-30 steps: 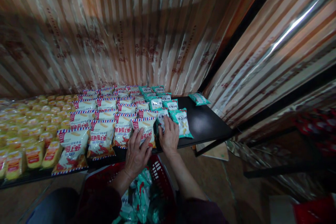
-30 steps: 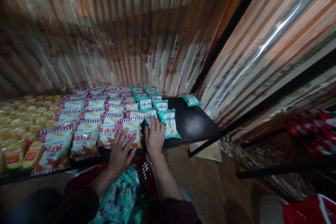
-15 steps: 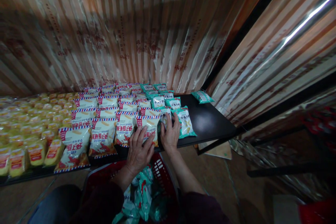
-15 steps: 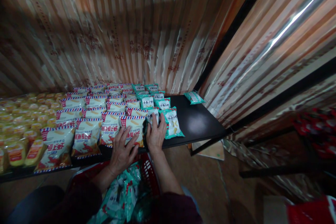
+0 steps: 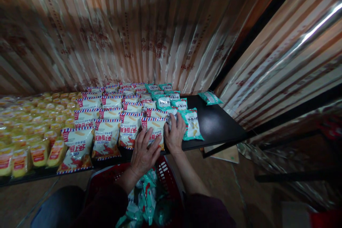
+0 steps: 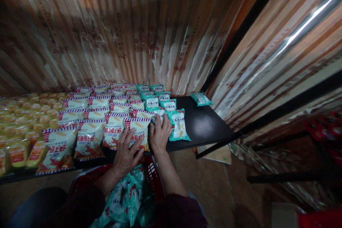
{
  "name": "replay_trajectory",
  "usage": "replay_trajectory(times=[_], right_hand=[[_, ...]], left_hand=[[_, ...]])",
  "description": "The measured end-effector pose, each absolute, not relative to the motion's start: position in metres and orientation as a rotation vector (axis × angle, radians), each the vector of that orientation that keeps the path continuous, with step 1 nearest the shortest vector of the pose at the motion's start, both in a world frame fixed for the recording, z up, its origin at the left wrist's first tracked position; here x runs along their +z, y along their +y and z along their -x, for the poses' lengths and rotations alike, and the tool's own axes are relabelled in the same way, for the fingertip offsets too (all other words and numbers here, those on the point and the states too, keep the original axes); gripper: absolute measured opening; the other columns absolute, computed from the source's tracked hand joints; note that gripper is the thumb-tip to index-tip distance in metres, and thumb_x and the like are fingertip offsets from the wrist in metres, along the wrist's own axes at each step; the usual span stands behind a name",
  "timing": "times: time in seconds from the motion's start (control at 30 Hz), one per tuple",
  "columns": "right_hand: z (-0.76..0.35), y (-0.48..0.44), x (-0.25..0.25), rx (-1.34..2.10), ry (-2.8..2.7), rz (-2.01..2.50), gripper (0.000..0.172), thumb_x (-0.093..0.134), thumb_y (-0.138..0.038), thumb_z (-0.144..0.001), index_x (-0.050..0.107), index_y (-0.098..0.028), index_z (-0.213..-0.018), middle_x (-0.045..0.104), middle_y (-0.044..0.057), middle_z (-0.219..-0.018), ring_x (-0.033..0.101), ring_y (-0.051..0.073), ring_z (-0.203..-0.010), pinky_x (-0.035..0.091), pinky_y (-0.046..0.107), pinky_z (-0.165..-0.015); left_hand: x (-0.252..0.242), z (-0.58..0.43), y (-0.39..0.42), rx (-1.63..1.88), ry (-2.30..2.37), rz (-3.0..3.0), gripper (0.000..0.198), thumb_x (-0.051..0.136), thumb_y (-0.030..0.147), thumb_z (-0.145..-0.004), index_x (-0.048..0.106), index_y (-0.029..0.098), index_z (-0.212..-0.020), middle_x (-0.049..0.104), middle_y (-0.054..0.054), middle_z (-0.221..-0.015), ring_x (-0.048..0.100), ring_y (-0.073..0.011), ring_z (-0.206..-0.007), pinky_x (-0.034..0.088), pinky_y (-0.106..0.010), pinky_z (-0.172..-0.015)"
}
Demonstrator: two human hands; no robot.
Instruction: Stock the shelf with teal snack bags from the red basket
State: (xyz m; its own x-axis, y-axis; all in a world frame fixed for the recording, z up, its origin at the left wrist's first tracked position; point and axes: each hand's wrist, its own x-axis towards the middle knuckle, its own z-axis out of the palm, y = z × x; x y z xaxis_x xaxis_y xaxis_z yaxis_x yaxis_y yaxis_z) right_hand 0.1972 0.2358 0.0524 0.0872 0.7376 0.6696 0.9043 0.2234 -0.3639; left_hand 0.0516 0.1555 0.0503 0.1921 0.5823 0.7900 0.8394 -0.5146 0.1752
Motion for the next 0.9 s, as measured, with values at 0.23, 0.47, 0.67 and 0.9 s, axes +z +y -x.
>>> replay_trajectory(times=[0.23,0.47,0.67,0.9], right_hand=[[-0.199,0.225,0.062,-0.205,-1.666,1.412,0.043,0.034,-0.029,-0.095,0.044,-0.018,-0.136,0.04,0.016,-0.144,0.031,0.027,-0.135,0.03,0.054,-0.106],[-0.193,0.187,0.062,-0.049,-1.711,1.273,0.04,0.036,-0.028,-0.095,0.047,-0.02,-0.133,0.046,0.013,-0.14,0.04,0.024,-0.131,0.036,0.05,-0.105],[-0.185,0.181,0.052,0.184,-1.764,1.244,0.047,0.035,-0.033,-0.096,0.039,-0.016,-0.139,0.045,0.015,-0.142,0.041,0.022,-0.133,0.039,0.047,-0.106],[-0.179,0.187,0.065,0.369,-1.716,1.246,0.055,0.04,-0.042,-0.094,0.038,-0.014,-0.14,0.048,0.016,-0.14,0.044,0.024,-0.131,0.04,0.044,-0.106]], left_hand=[[0.051,-0.051,0.155,-1.173,-1.386,2.191,0.052,0.06,0.026,-0.084,0.045,0.019,-0.133,0.041,-0.015,-0.143,0.022,-0.0313,-0.141,0.033,-0.048,-0.107],[0.05,-0.051,0.156,-1.189,-1.379,2.211,0.057,0.055,0.024,-0.086,0.036,0.018,-0.139,0.038,-0.015,-0.146,0.02,-0.0308,-0.142,0.035,-0.049,-0.107],[0.05,-0.05,0.155,-1.222,-1.365,2.251,0.063,0.051,0.019,-0.086,0.026,0.015,-0.144,0.034,-0.016,-0.149,0.019,-0.0306,-0.142,0.036,-0.049,-0.107],[0.052,-0.052,0.155,-1.298,-1.387,2.238,0.071,0.053,0.016,-0.084,0.019,0.016,-0.147,0.015,-0.017,-0.156,0.015,-0.0342,-0.143,0.036,-0.055,-0.106]])
